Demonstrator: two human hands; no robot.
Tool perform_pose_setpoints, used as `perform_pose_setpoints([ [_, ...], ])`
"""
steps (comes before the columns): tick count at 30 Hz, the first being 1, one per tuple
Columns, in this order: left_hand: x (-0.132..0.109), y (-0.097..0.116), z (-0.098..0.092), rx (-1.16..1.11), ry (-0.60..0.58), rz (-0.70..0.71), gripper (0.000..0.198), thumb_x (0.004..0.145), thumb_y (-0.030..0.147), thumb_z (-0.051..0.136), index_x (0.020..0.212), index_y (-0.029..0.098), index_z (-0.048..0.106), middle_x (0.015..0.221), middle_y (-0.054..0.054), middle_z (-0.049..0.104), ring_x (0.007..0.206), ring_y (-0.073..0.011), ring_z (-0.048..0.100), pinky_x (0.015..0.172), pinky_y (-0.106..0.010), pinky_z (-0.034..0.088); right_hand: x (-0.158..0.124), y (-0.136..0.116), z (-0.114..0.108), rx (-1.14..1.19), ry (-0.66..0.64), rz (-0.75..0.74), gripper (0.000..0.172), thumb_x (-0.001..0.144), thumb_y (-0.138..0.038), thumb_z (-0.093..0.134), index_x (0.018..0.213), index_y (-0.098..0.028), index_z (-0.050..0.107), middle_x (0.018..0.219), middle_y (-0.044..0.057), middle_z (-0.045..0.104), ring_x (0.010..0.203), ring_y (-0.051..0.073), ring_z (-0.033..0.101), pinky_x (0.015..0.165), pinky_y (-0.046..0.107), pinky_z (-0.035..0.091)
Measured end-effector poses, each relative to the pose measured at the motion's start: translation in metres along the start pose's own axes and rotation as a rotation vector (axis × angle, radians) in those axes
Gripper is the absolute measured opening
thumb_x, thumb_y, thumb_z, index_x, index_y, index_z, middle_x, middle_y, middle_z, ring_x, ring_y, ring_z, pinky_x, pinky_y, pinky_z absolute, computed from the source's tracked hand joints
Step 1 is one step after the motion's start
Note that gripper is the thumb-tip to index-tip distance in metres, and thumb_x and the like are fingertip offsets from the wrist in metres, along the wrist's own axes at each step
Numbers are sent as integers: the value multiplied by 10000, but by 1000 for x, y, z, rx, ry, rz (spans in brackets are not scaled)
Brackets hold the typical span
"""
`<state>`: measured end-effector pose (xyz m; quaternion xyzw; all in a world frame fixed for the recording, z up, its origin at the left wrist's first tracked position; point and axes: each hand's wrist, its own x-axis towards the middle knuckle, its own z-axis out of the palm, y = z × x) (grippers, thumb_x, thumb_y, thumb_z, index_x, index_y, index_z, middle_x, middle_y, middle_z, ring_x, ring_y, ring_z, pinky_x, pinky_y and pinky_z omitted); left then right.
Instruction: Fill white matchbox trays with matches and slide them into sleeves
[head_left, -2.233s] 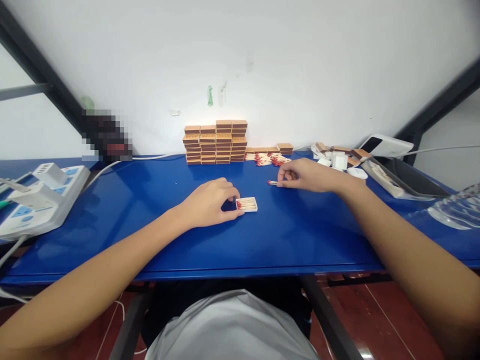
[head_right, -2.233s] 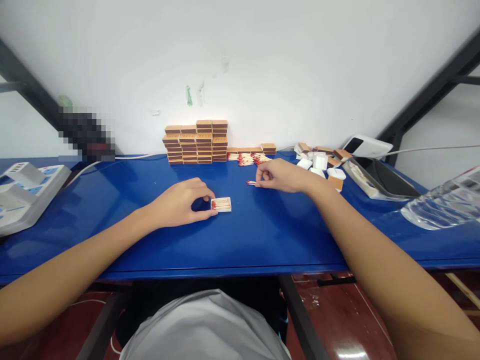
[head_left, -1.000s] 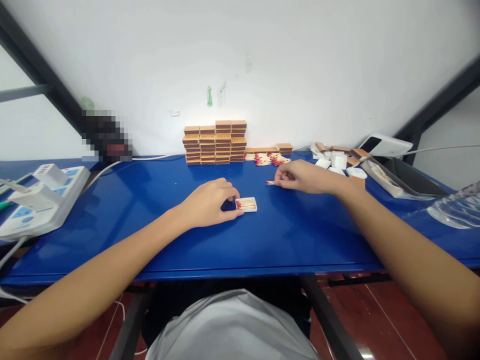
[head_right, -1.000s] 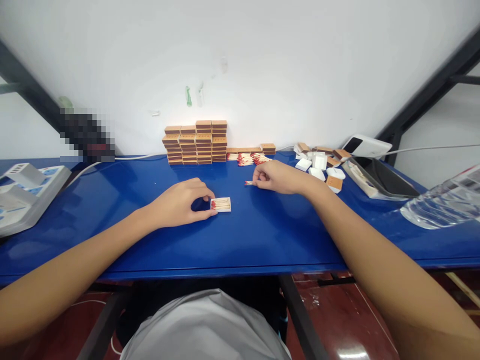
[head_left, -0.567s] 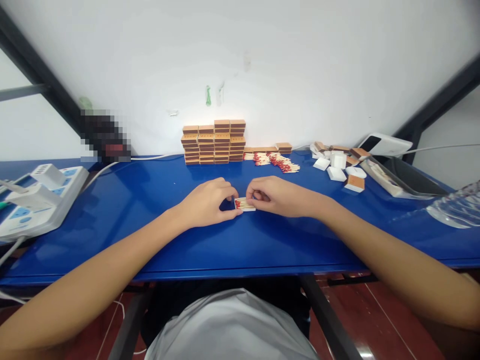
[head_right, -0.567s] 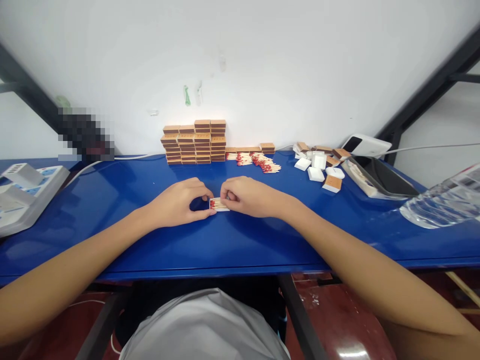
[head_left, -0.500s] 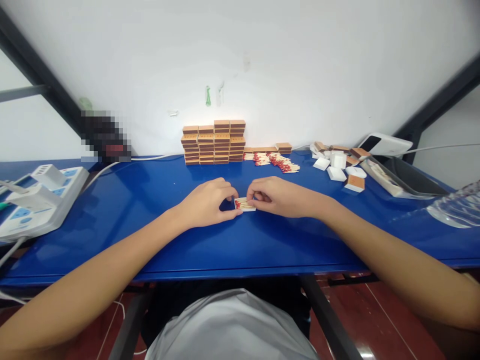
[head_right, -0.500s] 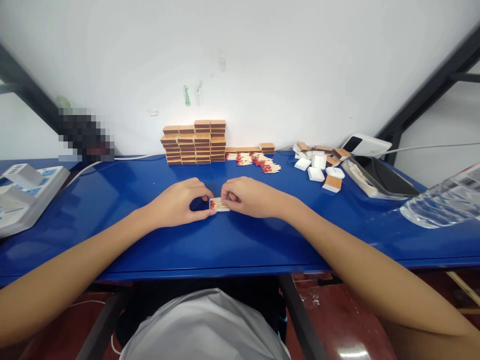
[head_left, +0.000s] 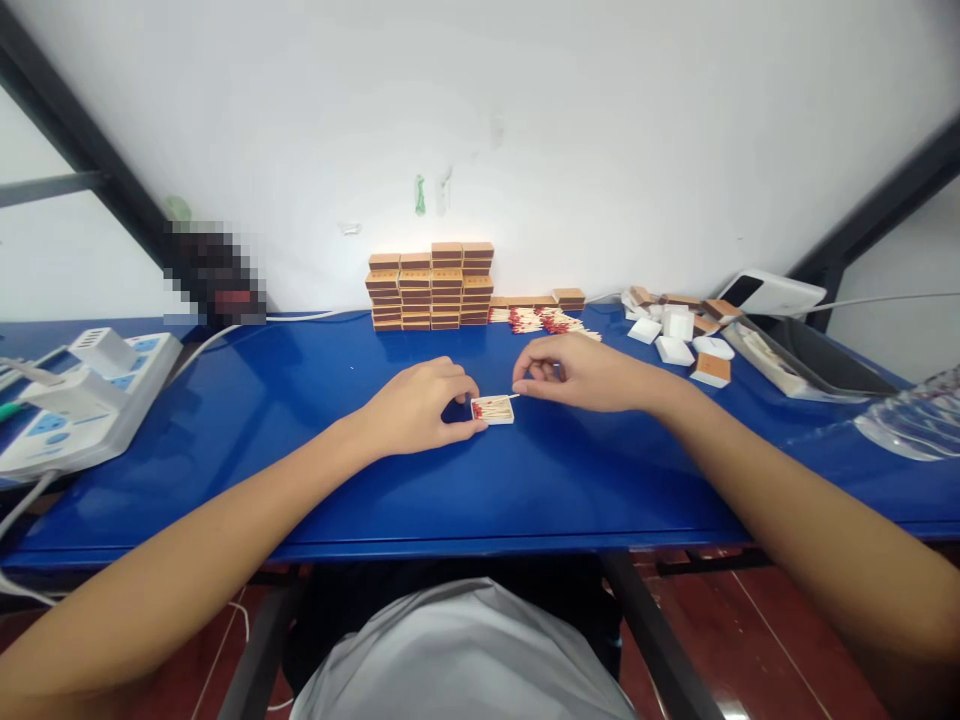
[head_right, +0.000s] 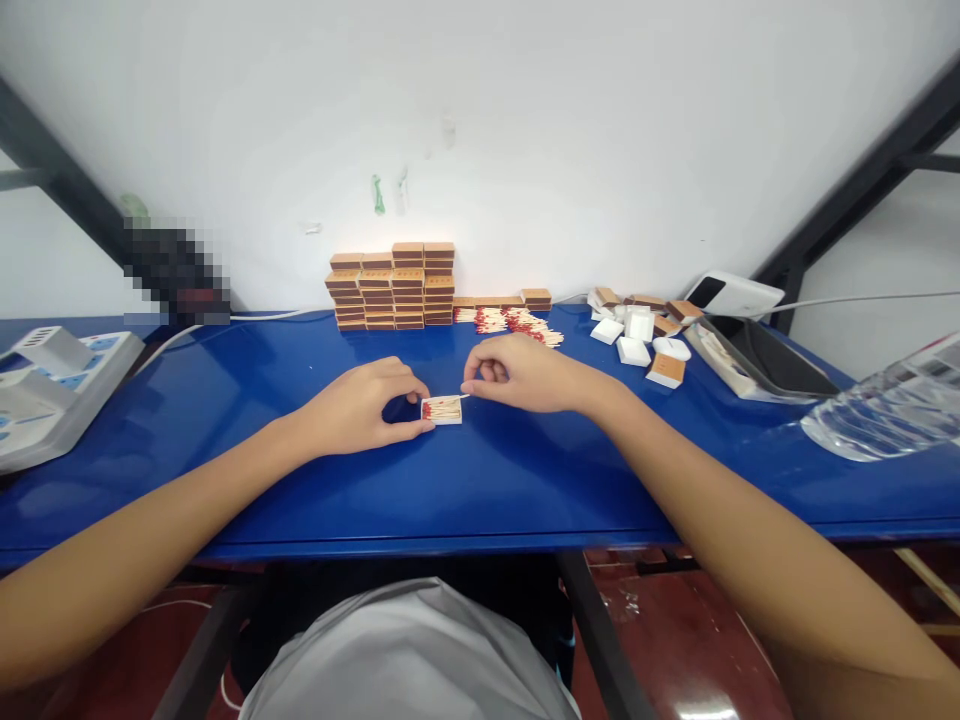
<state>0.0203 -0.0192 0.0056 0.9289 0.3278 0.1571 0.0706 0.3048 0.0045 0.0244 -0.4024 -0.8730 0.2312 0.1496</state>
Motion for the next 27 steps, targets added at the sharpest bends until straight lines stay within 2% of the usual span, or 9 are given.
perform_pose_setpoints([
  [3, 0, 0, 0, -5, -5, 1, 254, 995, 430, 722, 1112, 209, 760, 981, -71, 739, 974, -259, 662, 830, -374, 513, 1, -7, 10, -14, -38, -43, 336, 965, -532, 659, 908, -210, 736, 803, 45, 680, 704, 184, 573, 652, 321, 409],
  [13, 0, -2, 1, 4, 0, 11, 242, 995, 425, 736, 1092, 203, 756, 985, -67, 746, 971, -256, 662, 830, -370, 510, 5, -9, 18, -2, 29, -107, 288, 976, -485, 673, 923, -207, 731, 790, 32, 654, 705, 178, 558, 676, 316, 398],
  [18, 0, 0, -1, 4, -2, 10, 241, 991, 424, 755, 1079, 200, 753, 1033, -71, 765, 998, -259, 671, 855, -379, 519, 9, 20, 9, -169, 158, 36, 239, 937, -445, 695, 935, -207, 725, 858, 72, 695, 779, 218, 602, 722, 332, 409],
  [22, 0, 0, -1, 6, -7, 8, 261, 993, 431, 757, 1106, 197, 752, 1039, -74, 767, 1000, -261, 672, 838, -376, 516, 9, 46, -2, -193, 98, 134, 290, 930, -497, 690, 908, -209, 711, 868, 84, 720, 777, 223, 614, 721, 336, 418],
  [27, 0, 0, 0, 18, -11, 11, 261, 999, 438, 749, 1084, 191, 751, 1043, -76, 770, 1002, -262, 670, 847, -381, 517, 4, 60, -15, -190, 93, 186, 482, 864, -666, 730, 984, -200, 720, 912, 89, 737, 771, 216, 626, 700, 326, 432],
])
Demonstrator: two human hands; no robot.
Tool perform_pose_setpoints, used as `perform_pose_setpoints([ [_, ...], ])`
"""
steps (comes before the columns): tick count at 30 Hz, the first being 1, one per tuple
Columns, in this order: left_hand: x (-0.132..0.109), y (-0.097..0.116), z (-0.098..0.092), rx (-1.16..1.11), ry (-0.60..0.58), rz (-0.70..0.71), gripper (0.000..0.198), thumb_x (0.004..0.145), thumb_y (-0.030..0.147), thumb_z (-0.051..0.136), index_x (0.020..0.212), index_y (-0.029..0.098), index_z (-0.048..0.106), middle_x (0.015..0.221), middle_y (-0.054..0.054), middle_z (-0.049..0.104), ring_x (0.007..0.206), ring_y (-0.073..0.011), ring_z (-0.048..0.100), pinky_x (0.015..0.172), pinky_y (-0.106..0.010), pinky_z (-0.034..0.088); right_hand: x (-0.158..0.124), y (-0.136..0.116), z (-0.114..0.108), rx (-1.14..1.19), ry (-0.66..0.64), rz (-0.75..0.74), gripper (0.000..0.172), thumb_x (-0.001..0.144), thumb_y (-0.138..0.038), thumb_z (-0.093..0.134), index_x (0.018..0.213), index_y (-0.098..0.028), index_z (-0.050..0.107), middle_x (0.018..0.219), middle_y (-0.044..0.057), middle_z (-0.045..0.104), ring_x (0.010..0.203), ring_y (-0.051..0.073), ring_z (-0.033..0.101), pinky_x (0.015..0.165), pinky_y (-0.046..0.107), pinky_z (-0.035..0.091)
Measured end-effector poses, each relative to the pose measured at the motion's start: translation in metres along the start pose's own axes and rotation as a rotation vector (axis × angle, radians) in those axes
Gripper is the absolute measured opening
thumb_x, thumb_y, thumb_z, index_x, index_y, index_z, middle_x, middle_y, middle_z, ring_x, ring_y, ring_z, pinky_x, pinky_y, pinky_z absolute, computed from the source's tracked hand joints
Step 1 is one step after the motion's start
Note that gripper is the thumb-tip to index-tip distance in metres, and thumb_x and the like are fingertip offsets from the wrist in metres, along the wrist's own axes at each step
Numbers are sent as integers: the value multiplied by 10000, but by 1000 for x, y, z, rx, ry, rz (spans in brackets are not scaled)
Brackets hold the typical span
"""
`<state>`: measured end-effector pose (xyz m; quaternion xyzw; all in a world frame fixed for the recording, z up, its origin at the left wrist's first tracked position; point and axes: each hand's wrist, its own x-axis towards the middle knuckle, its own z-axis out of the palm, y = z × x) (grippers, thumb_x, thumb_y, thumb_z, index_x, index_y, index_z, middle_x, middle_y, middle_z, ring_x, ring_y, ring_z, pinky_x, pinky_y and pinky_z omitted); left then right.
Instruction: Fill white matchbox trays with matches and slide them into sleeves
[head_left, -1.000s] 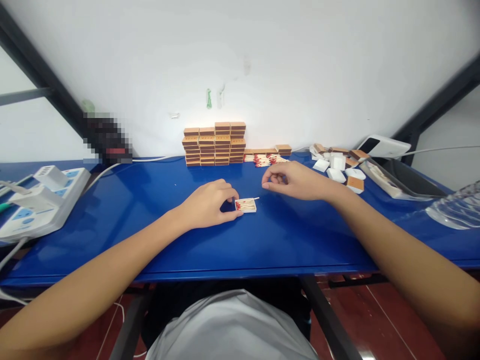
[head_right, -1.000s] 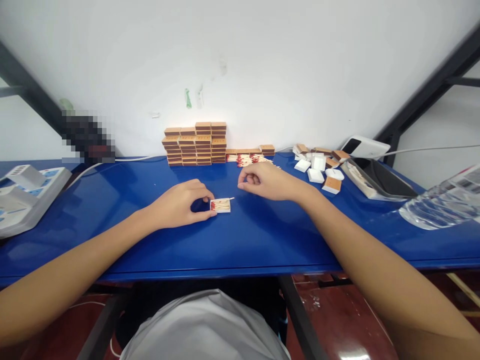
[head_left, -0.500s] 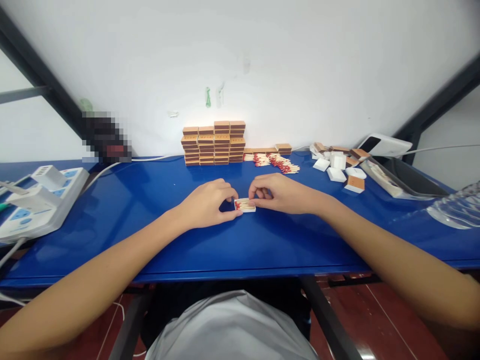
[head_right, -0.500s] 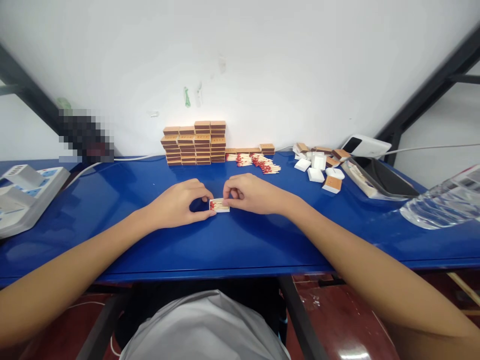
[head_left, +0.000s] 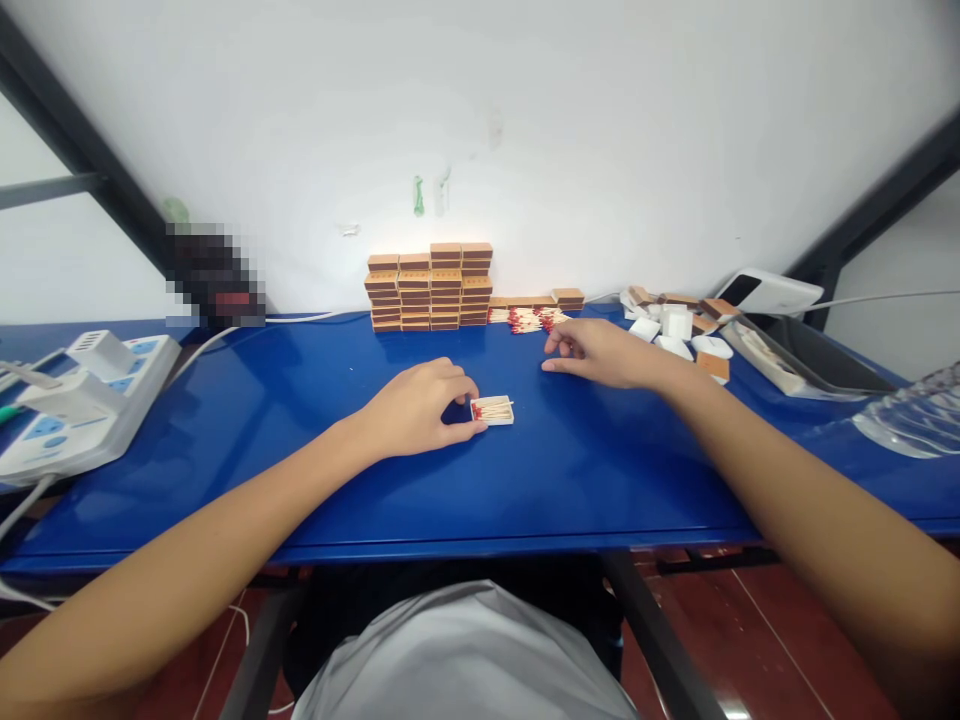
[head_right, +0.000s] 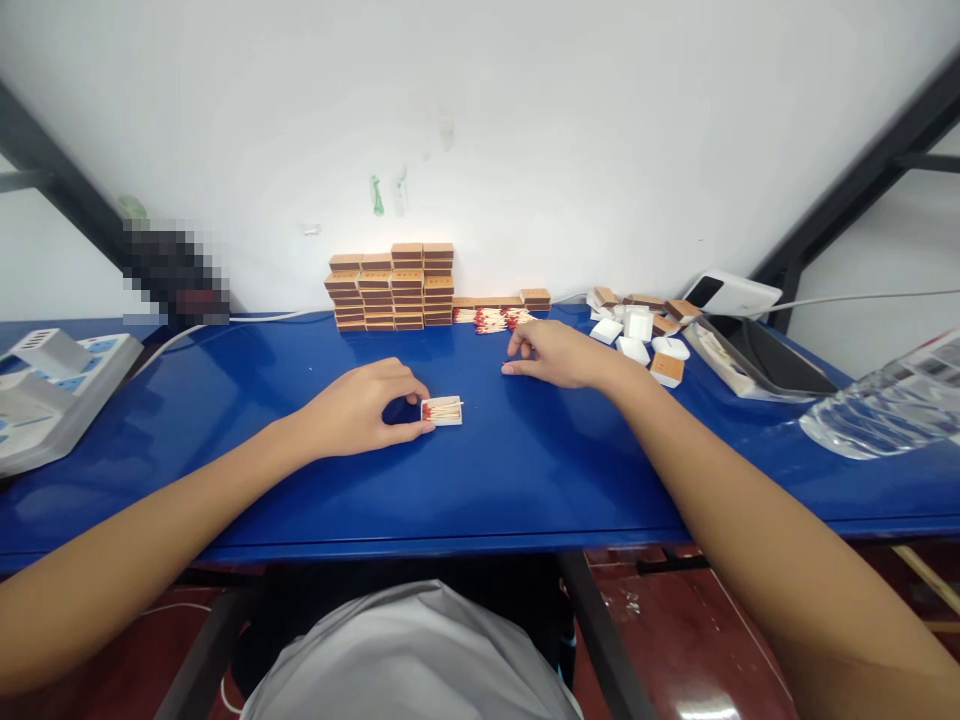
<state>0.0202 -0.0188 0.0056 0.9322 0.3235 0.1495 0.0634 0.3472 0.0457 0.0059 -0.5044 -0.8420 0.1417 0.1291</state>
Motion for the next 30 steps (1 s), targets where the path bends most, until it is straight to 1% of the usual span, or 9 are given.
perform_pose_setpoints([
  [2, 0, 0, 0, 6, -6, 2, 262, 999, 437, 749, 1076, 186, 752, 1044, -76, 769, 996, -261, 668, 851, -385, 519, -2, 4, -4, 3, -58, 40, 521, 844, -707, 732, 975, -202, 731, 914, 95, 746, 772, 223, 639, 692, 330, 443],
  [4, 0, 0, -1, 6, -14, 2, 260, 999, 431, 747, 1080, 184, 755, 1043, -78, 768, 993, -261, 669, 852, -387, 522, -3, 8, -7, 20, -133, 57, 525, 864, -725, 699, 941, -207, 740, 897, 96, 753, 766, 229, 646, 689, 338, 452],
  [6, 0, 1, -1, 4, -17, -3, 261, 999, 431, 747, 1085, 186, 757, 1042, -80, 766, 999, -264, 670, 857, -388, 524, -3, 14, -11, 25, -171, 52, 524, 884, -732, 669, 896, -213, 739, 878, 94, 755, 763, 234, 647, 693, 346, 452],
  [10, 0, 0, -1, 9, -18, -8, 268, 998, 436, 745, 1089, 184, 757, 1044, -83, 767, 1009, -270, 668, 858, -392, 524, -3, 34, -19, -54, -118, 88, 472, 901, -677, 674, 838, -212, 727, 838, 86, 747, 760, 235, 634, 706, 354, 427],
  [14, 0, 0, -1, 16, -13, -1, 268, 993, 437, 752, 1083, 184, 755, 1048, -80, 767, 998, -265, 665, 856, -393, 525, -3, 55, -23, -85, -77, 123, 419, 951, -584, 652, 861, -183, 732, 834, 116, 742, 767, 234, 622, 717, 374, 402],
  [16, -1, 0, 0, 18, -14, 0, 268, 992, 439, 752, 1080, 186, 755, 1048, -79, 766, 998, -264, 667, 853, -391, 525, -2, 61, -23, -53, -66, 95, 436, 941, -610, 658, 871, -188, 736, 854, 116, 750, 777, 237, 623, 719, 373, 400],
  [22, 0, -1, 0, 8, -9, 5, 267, 999, 441, 743, 1078, 186, 756, 1048, -80, 767, 997, -263, 666, 849, -390, 524, 1, 67, -20, 16, -15, 65, 567, 815, -793, 710, 873, -229, 733, 815, 65, 729, 731, 223, 592, 690, 339, 392],
  [26, 0, 0, -1, 9, -20, 0, 272, 997, 443, 746, 1080, 183, 755, 1036, -78, 764, 990, -263, 662, 840, -391, 522, 2, 68, -20, 29, -12, 53, 613, 810, -838, 685, 884, -235, 761, 782, 57, 708, 708, 217, 564, 685, 344, 381],
  [30, 0, 1, -2, 10, -20, 5, 259, 998, 423, 745, 1093, 182, 752, 1039, -76, 761, 1002, -262, 663, 846, -392, 524, 2, 67, -21, 6, 21, 45, 644, 800, -862, 683, 880, -229, 774, 725, 46, 661, 667, 195, 517, 669, 340, 354],
])
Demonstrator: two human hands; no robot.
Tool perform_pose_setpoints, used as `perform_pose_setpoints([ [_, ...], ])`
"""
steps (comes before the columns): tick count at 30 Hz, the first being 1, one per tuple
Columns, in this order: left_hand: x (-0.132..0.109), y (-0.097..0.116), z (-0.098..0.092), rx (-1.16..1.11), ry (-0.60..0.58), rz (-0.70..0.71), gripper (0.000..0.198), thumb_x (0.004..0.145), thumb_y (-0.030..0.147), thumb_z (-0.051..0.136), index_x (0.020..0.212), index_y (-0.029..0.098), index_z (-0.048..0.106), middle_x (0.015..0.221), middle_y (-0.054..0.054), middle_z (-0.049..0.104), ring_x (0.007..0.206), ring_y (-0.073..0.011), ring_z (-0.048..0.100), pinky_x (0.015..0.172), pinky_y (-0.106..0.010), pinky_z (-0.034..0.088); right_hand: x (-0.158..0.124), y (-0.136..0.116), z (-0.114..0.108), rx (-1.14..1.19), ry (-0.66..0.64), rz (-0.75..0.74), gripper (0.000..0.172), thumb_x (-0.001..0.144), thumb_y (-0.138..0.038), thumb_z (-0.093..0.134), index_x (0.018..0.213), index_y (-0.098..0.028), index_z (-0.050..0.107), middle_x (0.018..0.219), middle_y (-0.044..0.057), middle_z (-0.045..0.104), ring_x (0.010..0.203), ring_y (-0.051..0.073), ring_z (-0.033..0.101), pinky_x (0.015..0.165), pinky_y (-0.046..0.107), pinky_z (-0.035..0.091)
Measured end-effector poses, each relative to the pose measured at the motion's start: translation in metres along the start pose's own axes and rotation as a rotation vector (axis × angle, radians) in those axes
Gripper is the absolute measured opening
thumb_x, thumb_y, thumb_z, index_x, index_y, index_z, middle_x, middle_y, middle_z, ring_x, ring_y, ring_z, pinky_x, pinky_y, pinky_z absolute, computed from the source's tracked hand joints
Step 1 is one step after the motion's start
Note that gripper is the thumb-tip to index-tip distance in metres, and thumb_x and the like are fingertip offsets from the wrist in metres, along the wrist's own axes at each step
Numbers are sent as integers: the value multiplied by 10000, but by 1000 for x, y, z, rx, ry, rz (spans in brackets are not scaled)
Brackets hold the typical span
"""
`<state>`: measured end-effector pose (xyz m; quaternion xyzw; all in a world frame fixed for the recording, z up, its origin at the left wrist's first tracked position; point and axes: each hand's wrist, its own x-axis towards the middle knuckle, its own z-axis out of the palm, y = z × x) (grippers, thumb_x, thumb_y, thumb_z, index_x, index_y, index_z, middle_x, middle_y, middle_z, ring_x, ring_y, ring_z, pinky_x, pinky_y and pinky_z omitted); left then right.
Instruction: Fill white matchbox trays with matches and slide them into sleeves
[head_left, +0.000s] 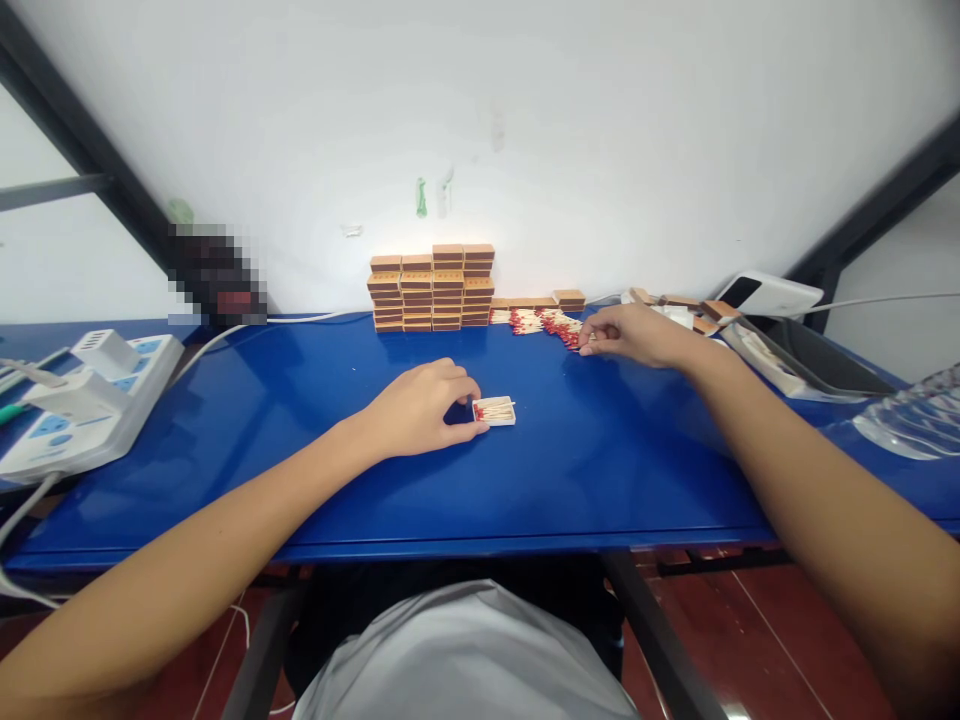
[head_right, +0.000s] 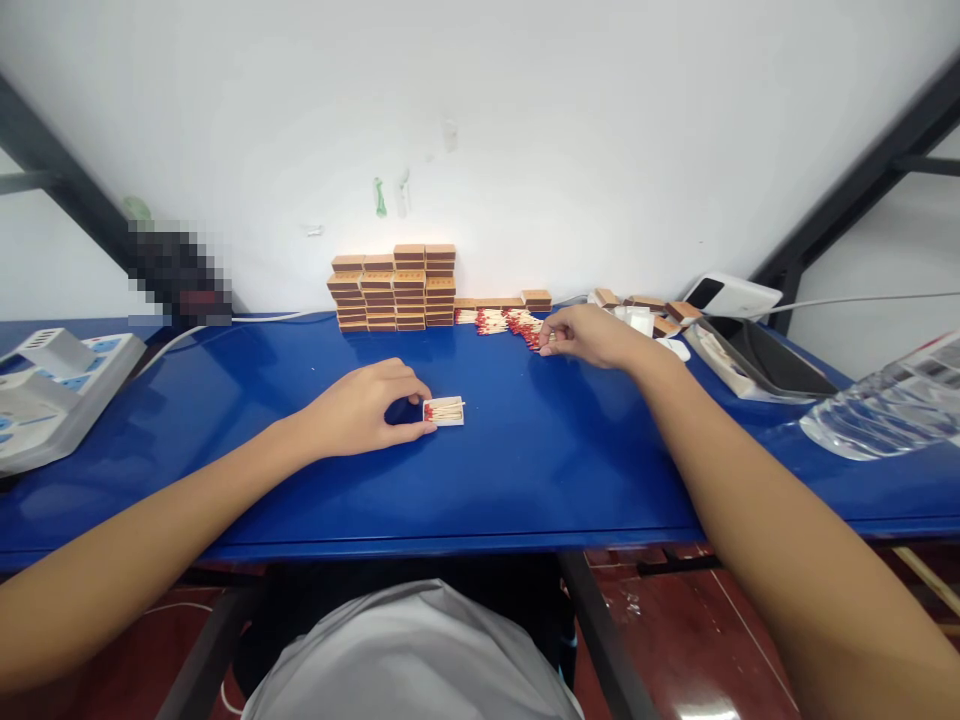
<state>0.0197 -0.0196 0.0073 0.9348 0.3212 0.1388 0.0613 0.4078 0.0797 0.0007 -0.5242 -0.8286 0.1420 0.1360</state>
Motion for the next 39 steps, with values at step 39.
perform_pose_setpoints([
  [39, -1, -1, 0, 0, 6, 5, 261, 1010, 436, 728, 1082, 186, 747, 1052, -82, 760, 997, -259, 663, 840, -385, 519, -2, -9, -2, 23, -92, 54, 489, 887, -673, 713, 859, -187, 765, 910, 135, 790, 825, 258, 665, 745, 393, 432],
])
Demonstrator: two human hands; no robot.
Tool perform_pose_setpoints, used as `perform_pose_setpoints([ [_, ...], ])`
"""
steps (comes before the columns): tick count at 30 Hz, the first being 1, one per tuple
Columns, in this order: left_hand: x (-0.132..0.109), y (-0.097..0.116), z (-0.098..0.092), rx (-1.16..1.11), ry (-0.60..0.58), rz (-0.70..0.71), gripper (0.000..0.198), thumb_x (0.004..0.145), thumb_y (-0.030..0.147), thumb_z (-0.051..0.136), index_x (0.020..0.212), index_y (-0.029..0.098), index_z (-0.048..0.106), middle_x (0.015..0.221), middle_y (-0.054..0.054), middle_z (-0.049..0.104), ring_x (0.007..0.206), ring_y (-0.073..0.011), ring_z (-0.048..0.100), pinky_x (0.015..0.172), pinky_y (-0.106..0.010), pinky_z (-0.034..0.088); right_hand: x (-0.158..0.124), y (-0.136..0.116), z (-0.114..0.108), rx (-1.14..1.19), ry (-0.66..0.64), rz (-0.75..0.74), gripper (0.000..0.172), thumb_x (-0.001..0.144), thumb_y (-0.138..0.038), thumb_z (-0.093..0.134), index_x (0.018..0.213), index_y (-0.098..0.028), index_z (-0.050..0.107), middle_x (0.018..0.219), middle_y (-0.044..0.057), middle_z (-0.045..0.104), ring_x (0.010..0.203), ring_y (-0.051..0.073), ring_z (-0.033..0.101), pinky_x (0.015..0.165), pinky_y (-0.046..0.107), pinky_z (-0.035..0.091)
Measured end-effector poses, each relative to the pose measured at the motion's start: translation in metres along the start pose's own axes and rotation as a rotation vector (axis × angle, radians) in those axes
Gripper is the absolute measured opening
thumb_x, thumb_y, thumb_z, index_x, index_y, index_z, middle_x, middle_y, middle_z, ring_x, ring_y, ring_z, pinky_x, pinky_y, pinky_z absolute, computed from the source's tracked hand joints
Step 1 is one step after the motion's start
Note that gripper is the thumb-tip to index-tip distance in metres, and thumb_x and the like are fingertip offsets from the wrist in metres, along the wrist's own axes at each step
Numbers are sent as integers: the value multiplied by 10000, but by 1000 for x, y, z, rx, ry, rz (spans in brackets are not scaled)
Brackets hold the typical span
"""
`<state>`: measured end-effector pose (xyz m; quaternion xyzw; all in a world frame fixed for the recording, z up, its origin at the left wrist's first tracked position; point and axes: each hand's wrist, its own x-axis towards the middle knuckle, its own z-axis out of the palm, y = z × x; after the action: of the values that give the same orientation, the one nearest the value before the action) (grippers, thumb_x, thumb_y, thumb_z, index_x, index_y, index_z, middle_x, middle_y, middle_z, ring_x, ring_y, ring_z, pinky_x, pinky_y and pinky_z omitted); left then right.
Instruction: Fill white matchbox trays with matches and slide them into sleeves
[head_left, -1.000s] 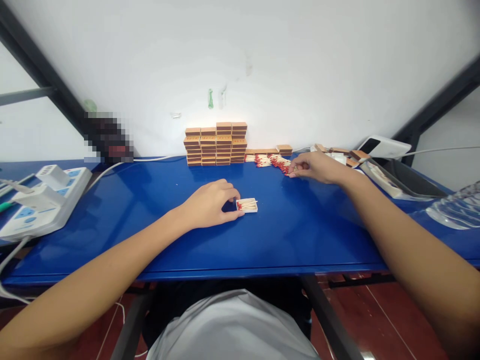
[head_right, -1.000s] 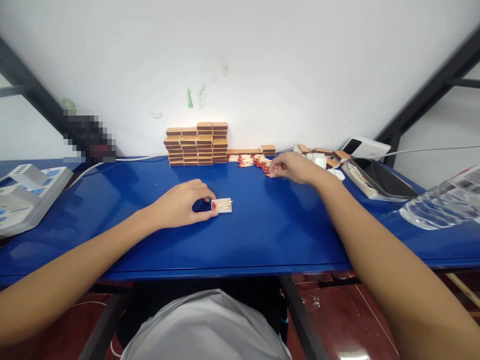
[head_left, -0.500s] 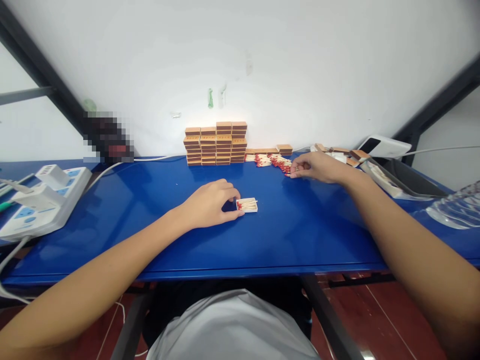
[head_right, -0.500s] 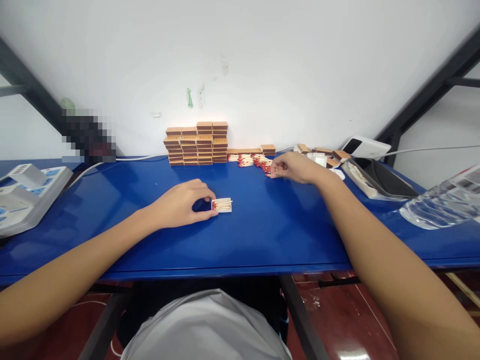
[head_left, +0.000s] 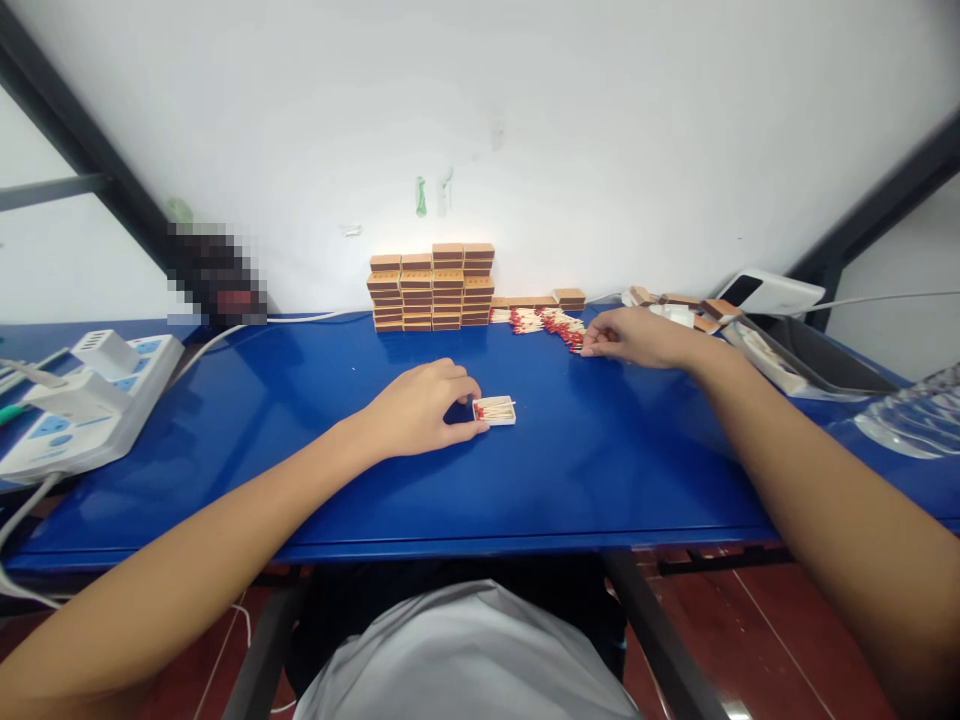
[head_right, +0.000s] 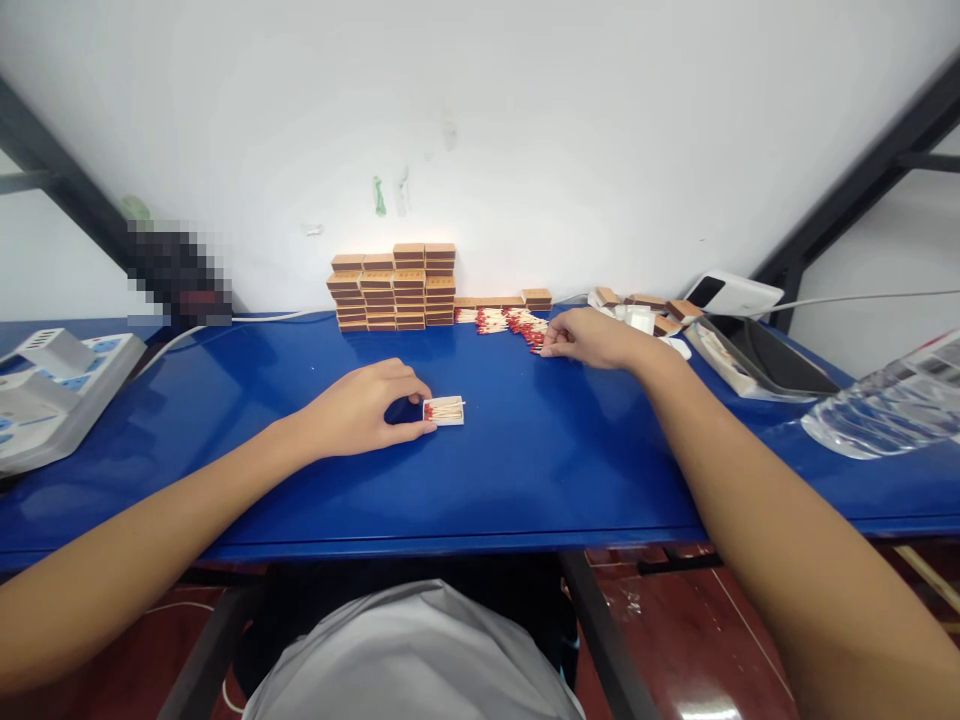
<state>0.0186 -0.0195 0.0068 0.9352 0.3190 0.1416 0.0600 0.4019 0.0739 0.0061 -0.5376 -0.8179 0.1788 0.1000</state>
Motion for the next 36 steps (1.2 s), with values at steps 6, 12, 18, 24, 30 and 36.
perform_pose_setpoints([
  [6, 1, 1, 2, -5, 17, -10, 243, 1001, 432, 731, 1058, 196, 749, 1027, -77, 762, 982, -260, 664, 836, -389, 514, -13, -63, 10, 106, 43, -179, 476, 922, -691, 675, 899, -222, 751, 849, 66, 742, 767, 222, 617, 701, 346, 428],
  [12, 2, 2, 3, -22, 38, -21, 251, 990, 452, 737, 1001, 201, 735, 953, -64, 744, 939, -253, 655, 788, -368, 493, -24, -131, 37, 184, -21, -394, 312, 994, -513, 653, 939, -215, 729, 852, 49, 678, 748, 194, 568, 671, 324, 404],
  [18, 1, 2, 4, -47, 56, -21, 258, 990, 459, 733, 997, 201, 730, 939, -56, 731, 950, -249, 650, 820, -369, 504, -20, -135, 53, 116, 13, -439, 226, 994, -419, 670, 929, -207, 716, 842, 37, 618, 745, 186, 537, 701, 326, 390],
  [24, 1, 2, 3, -55, 33, -20, 238, 990, 430, 731, 1073, 208, 760, 970, -58, 740, 960, -249, 651, 819, -372, 508, -21, -124, 44, 103, 2, -422, 224, 988, -423, 668, 927, -216, 728, 853, 44, 637, 752, 195, 548, 691, 332, 384],
  [30, 1, 0, 4, -51, 35, -13, 239, 991, 436, 727, 1068, 212, 757, 980, -65, 744, 967, -256, 658, 828, -373, 512, -22, -122, 45, 119, -23, -416, 285, 1004, -476, 645, 895, -222, 716, 870, 49, 650, 749, 195, 553, 687, 334, 385],
  [36, 1, 0, 4, -46, 33, -17, 236, 988, 427, 741, 1067, 205, 750, 971, -61, 735, 976, -258, 654, 843, -377, 516, -21, -125, 52, 136, -26, -432, 276, 1010, -458, 638, 894, -216, 701, 848, 42, 648, 736, 188, 547, 697, 328, 381],
])
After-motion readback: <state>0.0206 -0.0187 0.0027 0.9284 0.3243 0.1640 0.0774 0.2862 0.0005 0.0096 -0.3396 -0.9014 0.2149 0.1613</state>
